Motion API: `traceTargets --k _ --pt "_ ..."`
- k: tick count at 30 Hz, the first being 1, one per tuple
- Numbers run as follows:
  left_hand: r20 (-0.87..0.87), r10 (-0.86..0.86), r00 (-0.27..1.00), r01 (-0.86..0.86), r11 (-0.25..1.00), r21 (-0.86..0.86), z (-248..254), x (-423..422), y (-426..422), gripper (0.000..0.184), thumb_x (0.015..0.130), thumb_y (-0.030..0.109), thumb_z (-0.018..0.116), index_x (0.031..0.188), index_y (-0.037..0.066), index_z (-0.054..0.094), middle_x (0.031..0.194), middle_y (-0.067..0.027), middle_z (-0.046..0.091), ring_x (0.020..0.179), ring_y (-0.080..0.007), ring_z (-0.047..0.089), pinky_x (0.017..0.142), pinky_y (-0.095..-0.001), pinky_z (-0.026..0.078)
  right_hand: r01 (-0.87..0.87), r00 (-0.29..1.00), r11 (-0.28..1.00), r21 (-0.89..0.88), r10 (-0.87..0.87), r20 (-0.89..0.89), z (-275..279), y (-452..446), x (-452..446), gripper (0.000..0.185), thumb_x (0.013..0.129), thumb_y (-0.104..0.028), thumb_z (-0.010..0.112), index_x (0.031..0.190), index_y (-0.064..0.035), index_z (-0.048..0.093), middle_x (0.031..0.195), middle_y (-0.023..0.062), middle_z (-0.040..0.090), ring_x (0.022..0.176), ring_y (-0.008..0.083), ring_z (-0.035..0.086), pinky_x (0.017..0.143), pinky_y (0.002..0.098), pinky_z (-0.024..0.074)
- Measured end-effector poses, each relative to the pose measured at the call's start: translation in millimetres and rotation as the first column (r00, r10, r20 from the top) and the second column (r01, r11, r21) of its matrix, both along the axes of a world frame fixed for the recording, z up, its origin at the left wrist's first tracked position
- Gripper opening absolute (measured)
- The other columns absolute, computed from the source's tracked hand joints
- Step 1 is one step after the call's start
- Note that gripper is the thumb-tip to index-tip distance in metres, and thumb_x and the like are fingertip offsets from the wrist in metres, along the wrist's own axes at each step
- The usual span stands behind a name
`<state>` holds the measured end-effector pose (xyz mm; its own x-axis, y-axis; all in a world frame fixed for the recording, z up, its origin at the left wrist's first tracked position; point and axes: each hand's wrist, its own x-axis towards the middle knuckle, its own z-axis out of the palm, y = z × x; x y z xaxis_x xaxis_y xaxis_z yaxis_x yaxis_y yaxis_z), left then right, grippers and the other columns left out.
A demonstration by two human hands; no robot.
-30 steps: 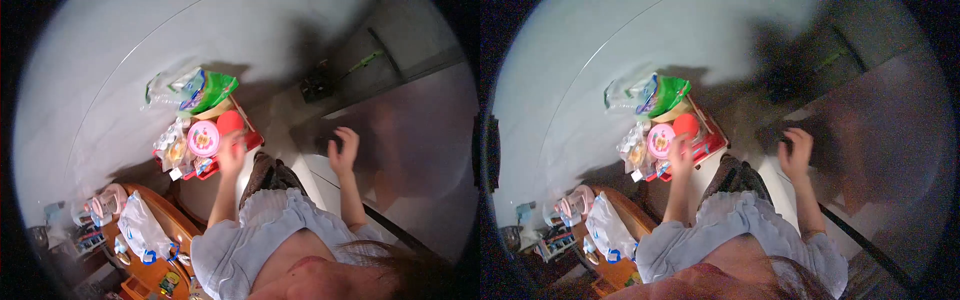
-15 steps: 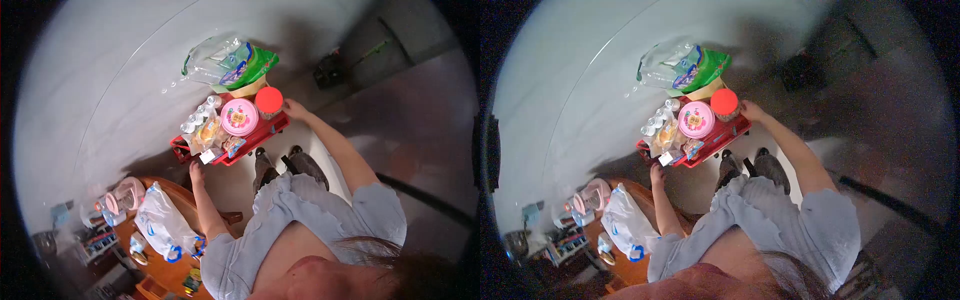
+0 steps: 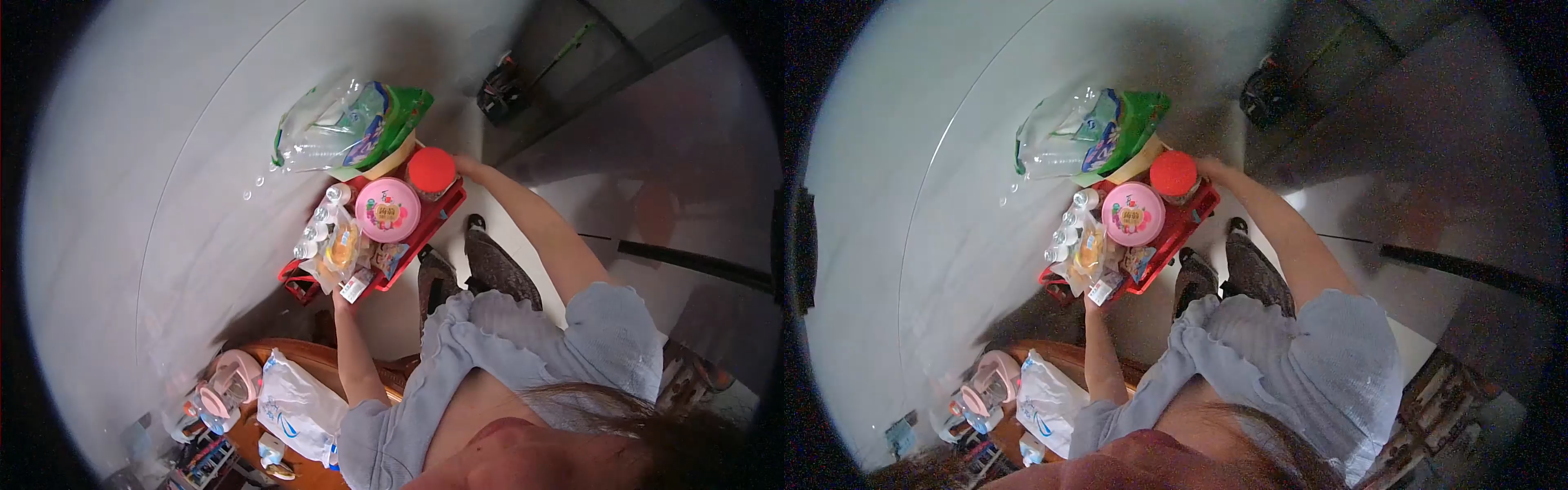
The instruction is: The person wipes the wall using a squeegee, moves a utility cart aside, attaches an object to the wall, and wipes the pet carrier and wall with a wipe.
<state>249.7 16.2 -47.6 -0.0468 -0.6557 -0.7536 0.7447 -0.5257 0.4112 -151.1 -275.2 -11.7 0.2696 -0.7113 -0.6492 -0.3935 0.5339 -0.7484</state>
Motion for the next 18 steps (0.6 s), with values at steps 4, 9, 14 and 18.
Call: traceTargets --k 4,9,14,18 --pt "0.024 -0.008 1.0 0.01 0.999 -0.053 -3.8 -5.5 1.9 0.044 0.084 0.038 0.027 0.114 0.01 0.043 0.105 -0.01 0.054 0.091 -0.026 0.055 0.076 -0.0406 0.046 -0.114 0.988 0.971 -0.212 0.089 -0.123 -9.5 -2.9 1.3 0.035 0.075 -0.039 0.05 0.089 -0.0088 0.058 0.071 0.0052 0.05 0.06 0.0168 0.044 0.052 0.0317 0.0364" --pt "0.038 -0.017 0.999 0.021 0.995 -0.1 -15.7 -12.5 -3.2 0.043 0.084 0.037 0.028 0.115 0.01 0.042 0.106 -0.0094 0.053 0.092 -0.026 0.054 0.077 -0.0412 0.046 0.006 0.994 1.0 -0.014 -0.007 -0.108 16.4 -8.9 4.9 0.04 0.076 -0.045 0.046 0.09 -0.0095 0.059 0.065 0.0047 0.05 0.054 0.0147 0.041 0.047 0.0288 0.0326" --pt "0.017 0.0 1.0 0.003 0.987 -0.16 -24.8 -11.0 2.7 0.042 0.084 0.035 0.029 0.116 0.011 0.04 0.108 -0.0087 0.051 0.093 -0.026 0.053 0.077 -0.0417 0.045 0.004 0.987 1.0 0.013 -0.002 -0.158 28.8 -4.6 4.2 0.044 0.077 -0.048 0.042 0.091 -0.0103 0.06 0.059 0.0018 0.049 0.051 0.0116 0.04 0.044 0.0267 0.0299" --pt "0.028 -0.034 0.999 0.04 0.968 -0.249 -28.9 -3.2 -0.7 0.041 0.084 0.035 0.03 0.117 0.012 0.039 0.109 -0.0082 0.051 0.094 -0.026 0.053 0.078 -0.0421 0.045 -0.021 0.967 1.0 0.0 0.021 -0.254 61.8 1.8 1.5 0.048 0.077 -0.05 0.04 0.1 -0.0117 0.056 0.079 0.0065 0.056 0.069 0.0173 0.05 0.059 0.0329 0.0398"
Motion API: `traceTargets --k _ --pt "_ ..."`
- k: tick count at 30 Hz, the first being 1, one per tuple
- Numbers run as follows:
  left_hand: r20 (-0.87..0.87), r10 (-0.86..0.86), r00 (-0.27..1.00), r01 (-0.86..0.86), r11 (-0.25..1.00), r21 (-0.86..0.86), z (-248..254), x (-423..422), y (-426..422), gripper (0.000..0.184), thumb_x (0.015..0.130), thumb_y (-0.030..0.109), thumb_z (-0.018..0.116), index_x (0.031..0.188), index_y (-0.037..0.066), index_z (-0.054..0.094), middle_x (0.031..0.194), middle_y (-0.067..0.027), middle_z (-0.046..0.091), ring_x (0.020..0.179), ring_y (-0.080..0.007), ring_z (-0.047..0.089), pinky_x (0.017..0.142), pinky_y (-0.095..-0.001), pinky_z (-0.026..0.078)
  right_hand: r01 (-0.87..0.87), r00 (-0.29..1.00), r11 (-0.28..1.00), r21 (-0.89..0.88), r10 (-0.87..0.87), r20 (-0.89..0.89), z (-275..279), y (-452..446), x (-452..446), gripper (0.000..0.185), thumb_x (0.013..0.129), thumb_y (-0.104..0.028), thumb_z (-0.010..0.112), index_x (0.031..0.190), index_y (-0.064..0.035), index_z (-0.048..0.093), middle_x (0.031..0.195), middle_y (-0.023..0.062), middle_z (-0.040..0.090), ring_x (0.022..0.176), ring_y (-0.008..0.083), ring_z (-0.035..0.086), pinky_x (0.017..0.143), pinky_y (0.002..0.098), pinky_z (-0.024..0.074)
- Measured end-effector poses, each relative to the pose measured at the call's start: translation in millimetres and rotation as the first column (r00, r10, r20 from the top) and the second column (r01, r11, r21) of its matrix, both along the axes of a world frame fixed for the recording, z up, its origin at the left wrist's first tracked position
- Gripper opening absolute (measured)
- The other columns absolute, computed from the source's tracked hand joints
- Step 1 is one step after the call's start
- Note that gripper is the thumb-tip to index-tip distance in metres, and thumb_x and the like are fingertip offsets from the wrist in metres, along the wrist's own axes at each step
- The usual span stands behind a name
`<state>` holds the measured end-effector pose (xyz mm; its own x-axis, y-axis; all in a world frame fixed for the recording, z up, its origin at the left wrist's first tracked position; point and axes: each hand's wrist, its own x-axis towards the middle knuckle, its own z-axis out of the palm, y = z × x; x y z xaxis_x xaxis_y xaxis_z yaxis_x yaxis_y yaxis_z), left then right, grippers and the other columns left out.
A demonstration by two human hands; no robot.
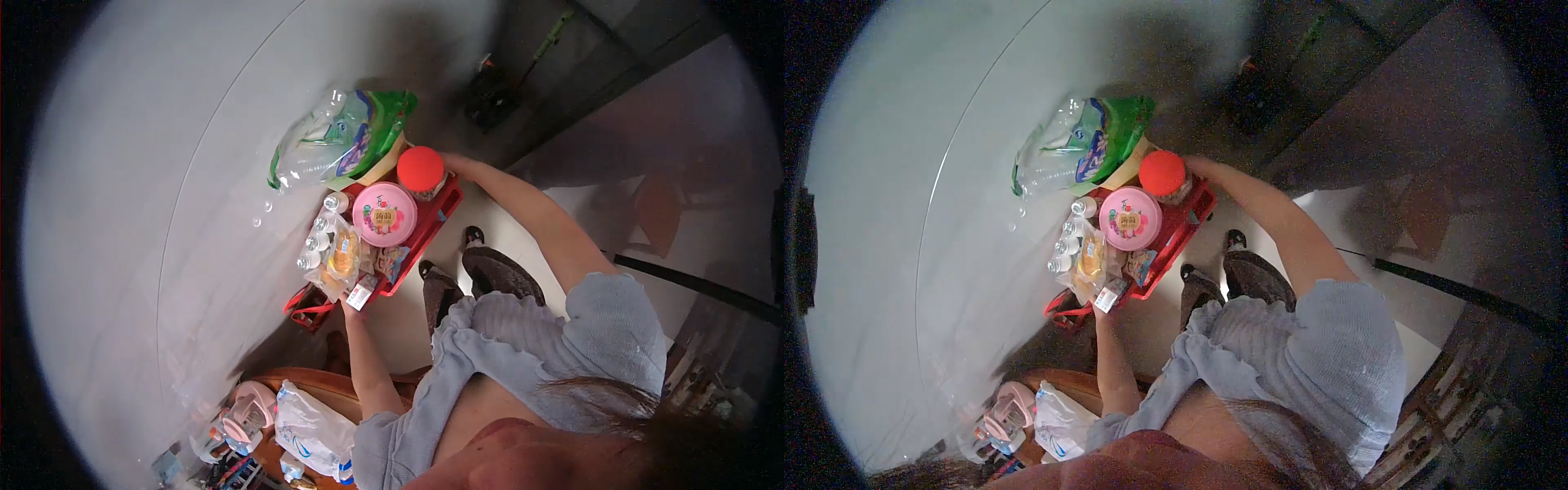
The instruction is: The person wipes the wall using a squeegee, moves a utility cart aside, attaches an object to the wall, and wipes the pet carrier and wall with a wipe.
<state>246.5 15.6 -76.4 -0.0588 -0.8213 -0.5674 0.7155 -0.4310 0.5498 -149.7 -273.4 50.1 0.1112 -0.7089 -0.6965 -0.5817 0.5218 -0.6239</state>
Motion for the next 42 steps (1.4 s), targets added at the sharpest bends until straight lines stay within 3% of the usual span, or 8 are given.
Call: traceTargets --k 14,16,22,26,28,33,36,42 --pt "-0.014 -0.024 1.0 0.022 0.993 -0.12 -21.8 9.2 -32.7 0.041 0.084 0.032 0.032 0.121 0.015 0.034 0.113 -0.0064 0.048 0.097 -0.026 0.051 0.079 -0.0436 0.044 0.168 0.976 0.98 0.107 -0.15 -0.157 91.0 -9.8 24.8 0.05 0.077 -0.05 0.04 0.108 -0.0123 0.052 0.099 0.0098 0.053 0.089 0.0237 0.049 0.073 0.0451 0.0371" --pt "-0.18 0.085 0.98 -0.087 0.996 -0.006 54.3 -4.7 -33.3 0.045 0.081 0.027 0.039 0.124 0.016 0.03 0.116 -0.0054 0.045 0.099 -0.0249 0.05 0.078 -0.0405 0.045 0.176 0.972 0.978 0.113 -0.154 -0.179 105.8 58.5 29.5 0.05 0.077 -0.05 0.04 0.109 -0.0123 0.051 0.102 0.0102 0.053 0.091 0.0246 0.049 0.075 0.0468 0.0368" --pt "0.045 -0.004 0.999 0.003 1.0 0.009 68.5 0.8 -39.3 0.036 0.083 0.03 0.038 0.112 0.009 0.043 0.103 -0.0066 0.053 0.087 -0.0219 0.056 0.068 -0.0369 0.049 0.04 0.982 0.996 0.076 -0.025 -0.189 178.2 39.4 58.5 0.054 0.078 -0.048 0.038 0.119 -0.0133 0.042 0.125 0.0116 0.038 0.112 0.0326 0.037 0.083 0.0642 0.0219" --pt "-0.03 -0.007 1.0 0.007 1.0 -0.028 55.2 7.4 -42.5 0.036 0.085 0.034 0.036 0.108 0.009 0.045 0.098 -0.006 0.054 0.083 -0.0212 0.057 0.067 -0.0361 0.05 0.144 0.941 0.989 -0.042 -0.15 -0.302 171.6 18.0 51.8 0.051 0.078 -0.046 0.04 0.116 -0.0125 0.046 0.121 0.0107 0.043 0.109 0.0309 0.041 0.087 0.0544 0.0292" --pt "-0.013 -0.051 0.999 0.051 0.998 -0.028 61.5 9.7 -44.9 0.037 0.084 0.037 0.036 0.107 0.01 0.045 0.096 -0.0048 0.054 0.085 -0.0208 0.057 0.068 -0.0367 0.05 0.07 0.867 0.908 -0.413 -0.26 -0.426 106.3 -30.0 11.7 0.049 0.078 -0.043 0.041 0.112 -0.0078 0.049 0.121 0.0114 0.043 0.107 0.0334 0.043 0.089 0.0424 0.0334" --pt "0.042 -0.073 0.996 0.072 0.997 0.025 60.9 10.5 -49.8 0.035 0.081 0.04 0.04 0.101 0.012 0.049 0.097 -0.0032 0.055 0.084 -0.0194 0.056 0.062 -0.0387 0.048 -0.012 0.729 0.771 -0.636 -0.429 -0.534 192.3 15.7 103.9 0.047 0.074 -0.034 0.047 0.104 0.0021 0.051 0.11 0.0203 0.048 0.1 0.0371 0.046 0.086 0.0377 0.0372" --pt "0.055 -0.065 0.996 0.063 0.998 0.024 35.6 10.8 -59.6 0.035 0.079 0.041 0.042 0.097 0.013 0.051 0.088 -0.0031 0.056 0.073 -0.0163 0.055 0.052 -0.037 0.044 0.174 0.602 0.526 -0.833 -0.726 -0.332 200.9 35.6 139.2 0.049 0.07 -0.029 0.052 0.102 0.0074 0.049 0.104 0.0262 0.049 0.1 0.0375 0.045 0.087 0.0405 0.0355" --pt "0.227 -0.172 0.959 0.152 0.983 0.104 58.0 16.7 -55.0 0.043 0.08 0.048 0.04 0.103 0.012 0.046 0.079 -0.0036 0.056 0.066 -0.015 0.053 0.05 -0.0287 0.041 0.276 0.803 0.281 -0.919 -0.594 0.059 180.0 102.4 194.9 0.05 0.069 -0.022 0.058 0.112 -0.0016 0.043 0.116 0.0186 0.037 0.111 0.0283 0.034 0.089 0.0348 0.0318"
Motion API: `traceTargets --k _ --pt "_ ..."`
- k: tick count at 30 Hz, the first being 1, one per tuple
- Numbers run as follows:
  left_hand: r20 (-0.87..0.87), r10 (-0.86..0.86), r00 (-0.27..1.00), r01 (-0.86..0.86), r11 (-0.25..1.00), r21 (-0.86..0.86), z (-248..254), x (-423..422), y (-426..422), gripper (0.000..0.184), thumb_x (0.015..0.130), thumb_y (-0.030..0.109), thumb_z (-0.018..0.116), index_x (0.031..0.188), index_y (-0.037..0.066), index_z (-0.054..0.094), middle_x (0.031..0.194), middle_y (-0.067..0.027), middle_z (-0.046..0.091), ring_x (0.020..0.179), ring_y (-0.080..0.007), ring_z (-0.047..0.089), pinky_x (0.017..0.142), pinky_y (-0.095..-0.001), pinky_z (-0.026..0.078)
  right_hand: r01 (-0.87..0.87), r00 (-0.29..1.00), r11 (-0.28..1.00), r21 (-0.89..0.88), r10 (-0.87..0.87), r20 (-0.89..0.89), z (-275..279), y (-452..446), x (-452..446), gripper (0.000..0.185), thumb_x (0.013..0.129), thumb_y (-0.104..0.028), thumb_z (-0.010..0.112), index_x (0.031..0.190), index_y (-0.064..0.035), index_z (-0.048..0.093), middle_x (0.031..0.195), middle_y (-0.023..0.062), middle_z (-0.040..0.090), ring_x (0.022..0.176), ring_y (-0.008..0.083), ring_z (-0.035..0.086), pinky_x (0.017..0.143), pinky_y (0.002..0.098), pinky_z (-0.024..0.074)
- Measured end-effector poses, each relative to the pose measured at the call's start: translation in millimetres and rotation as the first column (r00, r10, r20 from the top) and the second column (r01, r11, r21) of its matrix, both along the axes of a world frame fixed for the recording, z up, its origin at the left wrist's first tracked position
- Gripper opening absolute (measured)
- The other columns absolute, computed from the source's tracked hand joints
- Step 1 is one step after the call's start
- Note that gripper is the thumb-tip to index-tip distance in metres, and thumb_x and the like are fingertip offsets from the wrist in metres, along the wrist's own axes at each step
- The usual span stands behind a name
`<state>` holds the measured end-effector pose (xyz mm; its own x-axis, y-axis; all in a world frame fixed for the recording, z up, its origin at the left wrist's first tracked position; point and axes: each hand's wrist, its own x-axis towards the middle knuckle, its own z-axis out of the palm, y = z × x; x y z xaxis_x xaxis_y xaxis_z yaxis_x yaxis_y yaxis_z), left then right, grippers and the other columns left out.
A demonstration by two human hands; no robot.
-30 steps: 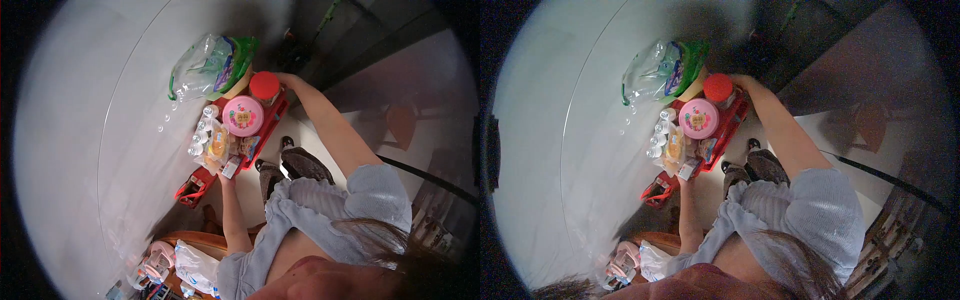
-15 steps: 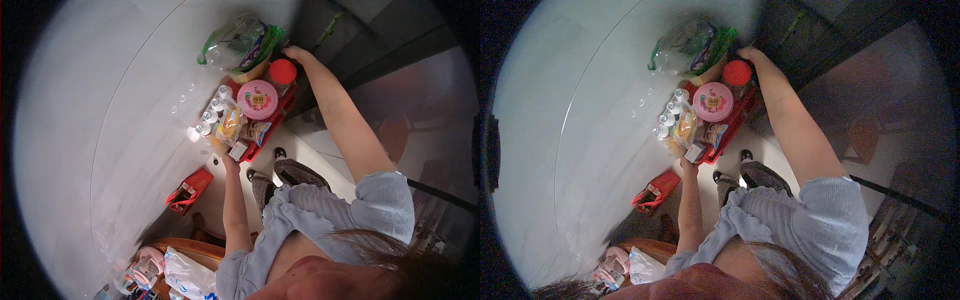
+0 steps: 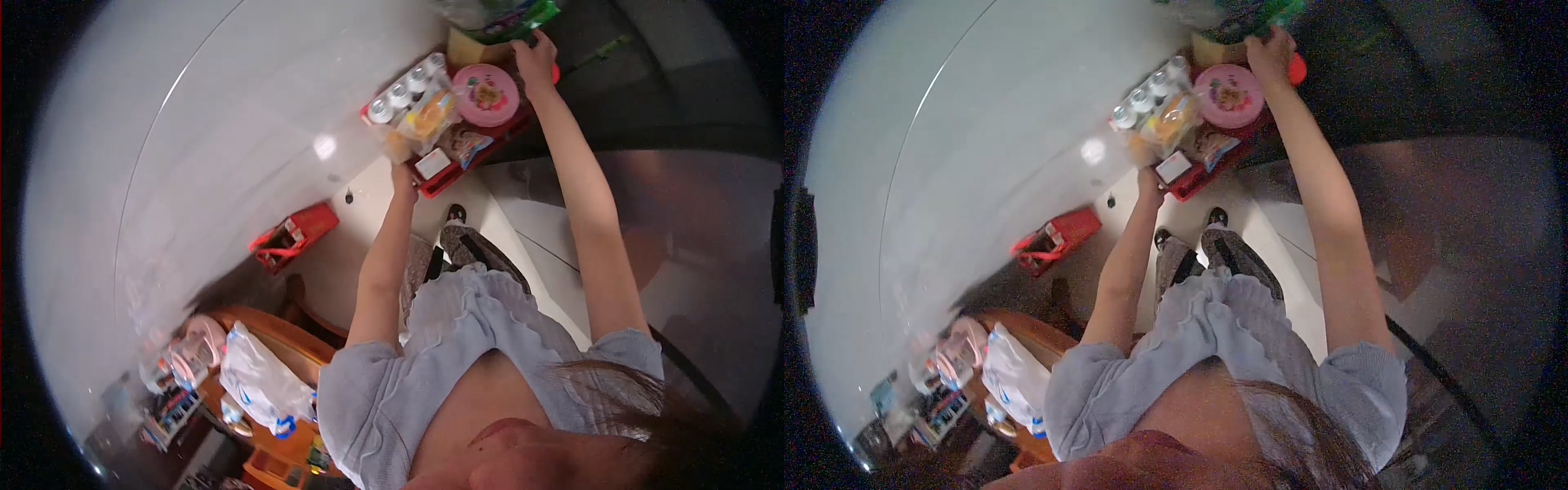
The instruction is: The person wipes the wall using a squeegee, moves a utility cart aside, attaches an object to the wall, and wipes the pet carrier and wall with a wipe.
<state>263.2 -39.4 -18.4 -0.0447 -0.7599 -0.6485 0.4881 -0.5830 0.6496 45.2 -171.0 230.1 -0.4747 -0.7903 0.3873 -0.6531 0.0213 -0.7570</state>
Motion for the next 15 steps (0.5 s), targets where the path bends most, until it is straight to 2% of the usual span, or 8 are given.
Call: traceTargets --k 2,3,5,7,8,12,13,15 --pt "-0.177 0.136 0.975 -0.155 0.983 -0.099 12.6 -3.5 0.4 0.053 0.08 0.054 0.037 0.112 0.011 0.039 0.092 -0.0067 0.055 0.079 -0.0191 0.055 0.063 -0.0327 0.047 -0.16 0.987 0.984 0.074 0.16 0.01 -0.5 34.9 18.1 0.05 0.072 -0.017 0.056 0.117 -0.0026 0.038 0.117 0.0148 0.035 0.112 0.0263 0.033 0.091 0.0335 0.0303" --pt "-0.122 0.186 0.975 -0.205 0.965 -0.163 12.7 -7.2 -0.9 0.039 0.078 0.045 0.039 0.089 0.01 0.051 0.054 -0.0016 0.042 0.037 -0.016 0.038 0.044 -0.0357 0.037 -0.215 0.977 0.975 0.062 0.214 0.019 -4.7 54.1 25.2 0.048 0.073 -0.016 0.055 0.116 -0.0022 0.039 0.117 0.0148 0.035 0.112 0.0263 0.032 0.092 0.0331 0.0293" --pt "-0.133 0.202 0.97 -0.219 0.968 -0.126 31.0 -4.2 0.9 0.039 0.077 0.048 0.04 0.092 0.014 0.049 0.063 -0.0011 0.046 0.048 -0.0161 0.044 0.05 -0.0396 0.038 -0.282 0.959 0.958 0.055 0.281 0.034 -18.7 90.7 36.4 0.045 0.074 -0.014 0.055 0.115 -0.0018 0.039 0.117 0.0148 0.035 0.112 0.0264 0.032 0.092 0.0328 0.0284" --pt "-0.164 0.245 0.956 -0.266 0.957 -0.119 34.5 -4.9 2.7 0.04 0.077 0.05 0.04 0.094 0.015 0.048 0.067 -0.0008 0.046 0.053 -0.0162 0.046 0.053 -0.0403 0.039 -0.369 0.922 0.929 -0.041 0.36 -0.143 -37.7 115.8 42.6 0.042 0.073 -0.011 0.055 0.112 -0.001 0.041 0.119 0.0156 0.035 0.112 0.0272 0.033 0.093 0.0326 0.0274" --pt "-0.15 0.171 0.974 -0.19 0.973 -0.129 24.4 -3.5 -0.1 0.042 0.077 0.052 0.04 0.1 0.016 0.046 0.076 -0.0014 0.048 0.062 -0.0172 0.049 0.057 -0.0414 0.04 -0.381 0.917 0.924 -0.039 0.373 -0.14 -49.1 128.5 46.3 0.042 0.073 -0.011 0.055 0.112 -0.001 0.041 0.119 0.0156 0.035 0.112 0.0272 0.033 0.093 0.0326 0.0274" --pt "-0.013 0.134 0.991 -0.133 0.957 -0.257 -50.2 -7.9 -18.5 0.052 0.079 0.054 0.037 0.114 0.016 0.038 0.096 -0.0043 0.051 0.084 -0.0199 0.053 0.069 -0.042 0.043 -0.478 0.852 0.867 0.138 0.497 -0.168 -69.8 180.8 77.8 0.04 0.071 -0.006 0.054 0.109 -0.0017 0.043 0.119 0.0158 0.035 0.113 0.0283 0.032 0.095 0.0342 0.0248" --pt "-0.108 0.136 0.985 -0.158 0.959 -0.234 -71.0 -9.9 -23.5 0.055 0.081 0.053 0.034 0.119 0.013 0.034 0.103 -0.0075 0.051 0.092 -0.0208 0.052 0.071 -0.0385 0.044 -0.535 0.824 0.836 0.123 0.549 -0.142 -80.2 192.3 84.1 0.041 0.069 -0.005 0.054 0.108 -0.0032 0.044 0.119 0.0157 0.035 0.113 0.0284 0.032 0.095 0.0354 0.0243" --pt "-0.141 0.134 0.981 -0.169 0.947 -0.274 -44.9 -6.0 -18.2 0.055 0.081 0.053 0.033 0.118 0.012 0.035 0.102 -0.0082 0.052 0.091 -0.0206 0.053 0.072 -0.0372 0.044 -0.568 0.793 0.793 0.219 0.599 -0.112 -95.3 217.0 98.6 0.041 0.068 -0.006 0.055 0.107 -0.0052 0.045 0.12 0.0157 0.034 0.114 0.0293 0.031 0.096 0.0362 0.0237"
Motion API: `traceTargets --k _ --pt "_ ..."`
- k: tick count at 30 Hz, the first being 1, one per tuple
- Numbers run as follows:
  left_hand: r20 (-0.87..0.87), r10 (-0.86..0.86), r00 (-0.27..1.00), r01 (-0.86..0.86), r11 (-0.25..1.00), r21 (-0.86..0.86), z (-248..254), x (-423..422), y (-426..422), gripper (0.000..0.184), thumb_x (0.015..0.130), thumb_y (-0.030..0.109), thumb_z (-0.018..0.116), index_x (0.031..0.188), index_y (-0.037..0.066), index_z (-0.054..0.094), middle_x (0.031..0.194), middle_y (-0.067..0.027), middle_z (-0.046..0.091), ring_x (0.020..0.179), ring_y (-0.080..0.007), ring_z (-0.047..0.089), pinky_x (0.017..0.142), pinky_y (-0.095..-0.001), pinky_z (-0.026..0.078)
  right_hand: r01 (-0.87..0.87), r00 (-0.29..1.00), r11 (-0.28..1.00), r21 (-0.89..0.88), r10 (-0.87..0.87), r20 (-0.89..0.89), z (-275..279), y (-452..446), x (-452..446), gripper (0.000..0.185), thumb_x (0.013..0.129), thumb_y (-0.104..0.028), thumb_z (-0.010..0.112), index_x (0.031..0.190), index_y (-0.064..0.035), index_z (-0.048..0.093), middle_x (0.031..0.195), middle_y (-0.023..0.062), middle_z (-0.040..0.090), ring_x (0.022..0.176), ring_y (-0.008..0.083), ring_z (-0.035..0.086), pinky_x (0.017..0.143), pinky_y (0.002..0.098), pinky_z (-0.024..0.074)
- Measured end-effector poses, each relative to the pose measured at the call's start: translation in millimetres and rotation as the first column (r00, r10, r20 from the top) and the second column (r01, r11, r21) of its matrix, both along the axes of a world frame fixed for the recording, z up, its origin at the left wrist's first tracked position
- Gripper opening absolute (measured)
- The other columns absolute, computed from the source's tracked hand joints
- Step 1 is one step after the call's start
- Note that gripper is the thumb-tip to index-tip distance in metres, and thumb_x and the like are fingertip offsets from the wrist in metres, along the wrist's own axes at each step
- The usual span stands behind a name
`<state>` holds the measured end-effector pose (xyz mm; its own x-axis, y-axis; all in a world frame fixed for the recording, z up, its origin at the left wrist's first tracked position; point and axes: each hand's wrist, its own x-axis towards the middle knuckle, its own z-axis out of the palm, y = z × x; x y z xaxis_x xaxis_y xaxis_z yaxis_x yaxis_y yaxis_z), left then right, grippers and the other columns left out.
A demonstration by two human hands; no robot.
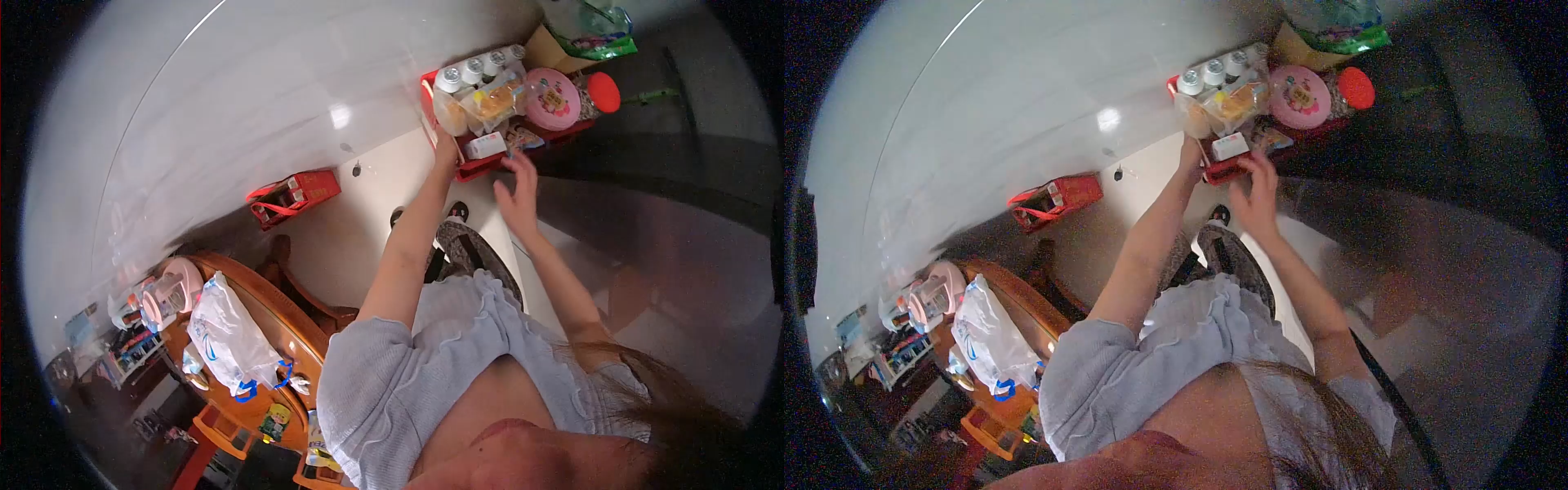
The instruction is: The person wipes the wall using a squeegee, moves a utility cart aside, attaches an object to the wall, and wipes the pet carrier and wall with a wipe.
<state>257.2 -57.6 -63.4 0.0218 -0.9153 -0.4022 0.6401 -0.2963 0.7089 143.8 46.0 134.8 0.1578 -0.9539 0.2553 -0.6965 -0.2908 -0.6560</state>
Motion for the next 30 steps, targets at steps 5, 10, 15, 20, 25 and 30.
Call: traceTargets --k 5,10,15,20,25,30 --pt "-0.218 -0.068 0.974 0.086 0.993 0.075 -17.1 9.8 7.8 0.055 0.083 0.052 0.028 0.114 0.009 0.041 0.098 -0.0093 0.055 0.088 -0.0225 0.055 0.075 -0.0368 0.044 -0.095 0.994 0.973 0.211 0.102 -0.025 -41.3 58.5 17.8 0.038 0.068 -0.006 0.055 0.105 -0.0056 0.045 0.12 0.0158 0.034 0.115 0.0306 0.03 0.096 0.0364 0.0227" --pt "0.163 -0.061 0.985 0.01 0.955 0.297 -20.6 59.1 74.2 0.049 0.08 0.046 0.043 0.116 0.012 0.04 0.103 -0.0069 0.05 0.083 -0.0189 0.052 0.068 -0.0341 0.043 -0.104 0.987 0.883 0.458 0.148 -0.063 -82.7 99.6 28.4 0.034 0.069 -0.009 0.055 0.103 -0.0059 0.046 0.115 0.0157 0.039 0.108 0.0299 0.038 0.089 0.0344 0.0332" --pt "0.31 -0.201 0.929 0.034 0.881 0.472 -164.7 164.1 177.5 0.044 0.077 0.033 0.05 0.111 0.007 0.044 0.087 -0.0077 0.055 0.073 -0.0189 0.052 0.059 -0.0296 0.041 -0.07 0.974 0.825 0.561 0.178 -0.139 -159.8 120.4 61.9 0.03 0.071 -0.012 0.054 0.099 -0.004 0.047 0.104 0.0152 0.045 0.098 0.0275 0.045 0.08 0.0329 0.04" --pt "0.577 -0.232 0.783 -0.197 0.787 0.584 -270.9 265.9 254.8 0.038 0.074 0.027 0.051 0.099 -0.001 0.054 0.084 -0.0135 0.058 0.075 -0.0226 0.054 0.064 -0.0337 0.043 -0.147 0.941 0.753 0.641 0.306 -0.143 -245.3 104.7 109.6 0.031 0.071 -0.016 0.054 0.099 -0.0032 0.049 0.099 0.0162 0.048 0.094 0.0289 0.047 0.079 0.0345 0.04" --pt "0.674 -0.287 0.681 -0.268 0.759 0.594 -363.0 302.7 245.8 0.043 0.072 0.029 0.052 0.101 -0.002 0.052 0.091 -0.0177 0.057 0.086 -0.0275 0.054 0.075 -0.0352 0.041 -0.281 0.87 0.707 0.649 0.473 -0.139 -362.3 39.8 143.7 0.033 0.071 -0.018 0.051 0.1 -0.0025 0.049 0.097 0.018 0.049 0.096 0.0313 0.046 0.085 0.0367 0.0354" --pt "0.67 -0.217 0.709 -0.274 0.792 0.546 -464.1 308.4 198.2 0.051 0.07 0.032 0.053 0.109 -0.001 0.047 0.101 -0.0214 0.053 0.095 -0.0328 0.05 0.083 -0.0375 0.039 -0.128 0.872 0.751 0.648 0.397 -0.287 -528.2 -23.1 151.4 0.033 0.07 -0.019 0.051 0.098 -0.0007 0.05 0.097 0.018 0.053 0.095 0.03 0.049 0.083 0.0362 0.0381"
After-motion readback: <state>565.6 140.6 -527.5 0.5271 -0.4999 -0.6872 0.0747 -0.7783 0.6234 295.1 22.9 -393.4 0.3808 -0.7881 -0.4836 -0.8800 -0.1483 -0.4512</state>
